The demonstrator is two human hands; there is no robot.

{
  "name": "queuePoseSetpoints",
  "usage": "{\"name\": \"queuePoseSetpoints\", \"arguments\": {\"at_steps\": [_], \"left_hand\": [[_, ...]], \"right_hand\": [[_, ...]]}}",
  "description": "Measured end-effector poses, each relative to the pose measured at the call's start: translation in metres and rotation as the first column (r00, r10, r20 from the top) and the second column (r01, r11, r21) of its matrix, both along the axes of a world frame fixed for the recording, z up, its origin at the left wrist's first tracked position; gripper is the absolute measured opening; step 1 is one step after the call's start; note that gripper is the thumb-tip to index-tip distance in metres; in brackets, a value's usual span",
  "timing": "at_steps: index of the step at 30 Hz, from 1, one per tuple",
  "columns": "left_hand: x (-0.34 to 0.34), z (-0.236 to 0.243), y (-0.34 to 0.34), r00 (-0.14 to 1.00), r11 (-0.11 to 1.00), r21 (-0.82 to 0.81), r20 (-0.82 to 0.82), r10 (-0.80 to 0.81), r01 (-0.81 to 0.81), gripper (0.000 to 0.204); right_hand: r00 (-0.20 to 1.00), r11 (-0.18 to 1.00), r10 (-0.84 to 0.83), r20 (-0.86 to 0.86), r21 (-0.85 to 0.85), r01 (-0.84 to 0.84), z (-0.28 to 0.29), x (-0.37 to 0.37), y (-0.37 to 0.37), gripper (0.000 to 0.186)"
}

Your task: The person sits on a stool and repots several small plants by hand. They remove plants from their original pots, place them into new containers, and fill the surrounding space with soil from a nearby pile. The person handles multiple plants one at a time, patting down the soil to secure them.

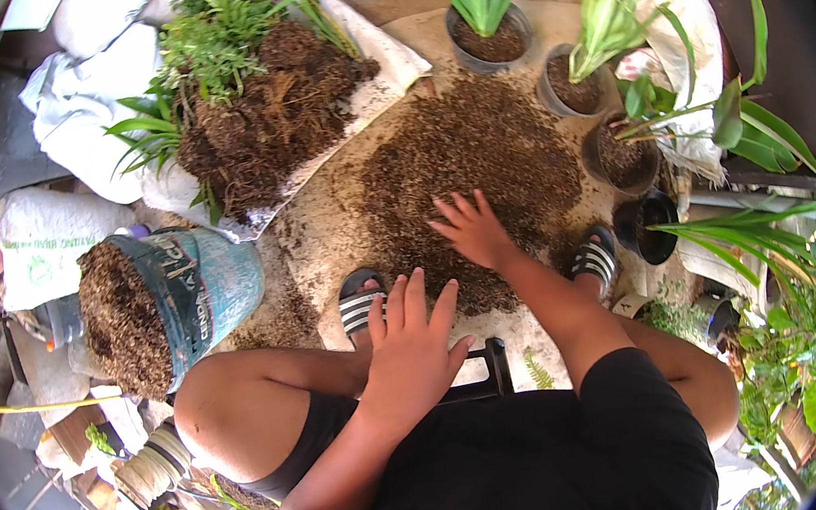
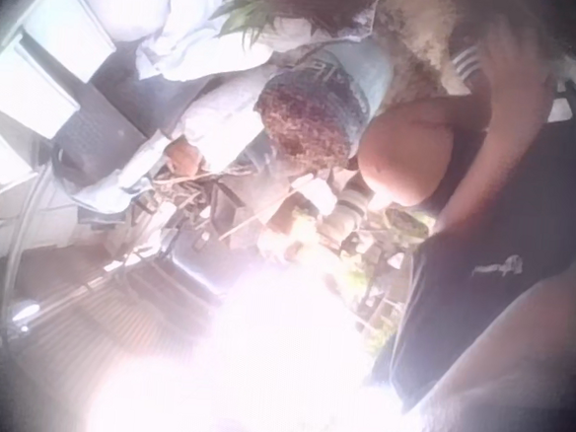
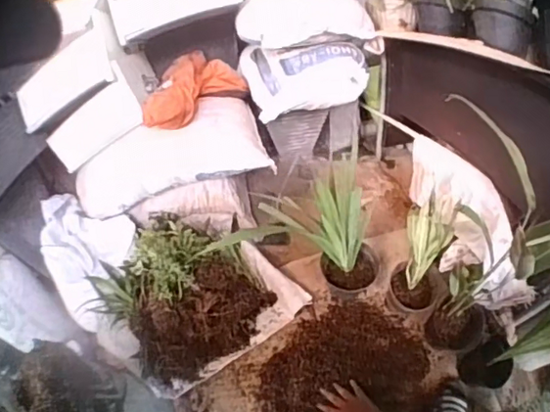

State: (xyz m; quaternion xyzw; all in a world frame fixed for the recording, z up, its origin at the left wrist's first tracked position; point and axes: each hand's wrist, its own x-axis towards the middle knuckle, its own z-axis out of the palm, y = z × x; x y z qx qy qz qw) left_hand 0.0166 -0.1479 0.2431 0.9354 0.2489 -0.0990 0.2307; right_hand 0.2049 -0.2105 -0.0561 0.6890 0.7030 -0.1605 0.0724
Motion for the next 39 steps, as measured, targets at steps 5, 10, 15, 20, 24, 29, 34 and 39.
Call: {"name": "queuePoseSetpoints", "arguments": {"at_steps": [5,10,15,20,24,29,34,39], "left_hand": [[-0.010,-0.003,0.002,0.999,0.999,0.032,0.034,0.013,-0.014,0.068],[-0.014,-0.003,0.001,0.998,0.997,0.068,0.064,0.023,-0.027,0.067],[-0.014,-0.011,-0.003,0.998,0.998,0.064,0.054,0.023,-0.026,0.071],[-0.011,-0.022,-0.014,0.997,0.996,0.045,-0.010,0.076,-0.076,0.076],[-0.001,-0.046,-0.017,0.924,0.829,-0.442,-0.001,0.382,-0.343,0.083],[0.012,-0.076,0.007,0.639,-0.010,-0.939,-0.241,0.730,-0.343,0.101],[0.023,-0.078,0.030,0.273,-0.366,-0.926,-0.376,0.886,-0.088,0.099],[0.028,-0.089,0.028,0.412,-0.187,-0.955,-0.270,0.870,-0.231,0.101]], "right_hand": [[0.915,0.913,-0.385,-0.121,0.093,0.397,-0.014,0.016,-0.010,0.065],[0.851,0.867,-0.497,-0.168,-0.081,0.491,0.020,-0.039,0.008,0.068],[0.956,0.960,-0.249,-0.156,-0.168,0.223,0.026,-0.048,0.011,0.064],[0.833,0.833,-0.540,-0.121,-0.217,0.509,0.067,-0.023,0.001,0.066],[0.493,0.734,-0.634,-0.596,-0.264,0.626,0.123,-0.026,0.010,0.070],[-0.342,0.490,-0.126,-0.931,-0.358,0.795,0.178,-0.088,0.029,0.065],[0.599,0.698,-0.599,-0.532,0.021,0.716,0.164,-0.091,-0.028,0.056],[0.248,0.393,-0.543,-0.802,0.019,0.919,0.157,-0.077,-0.027,0.055]]}}
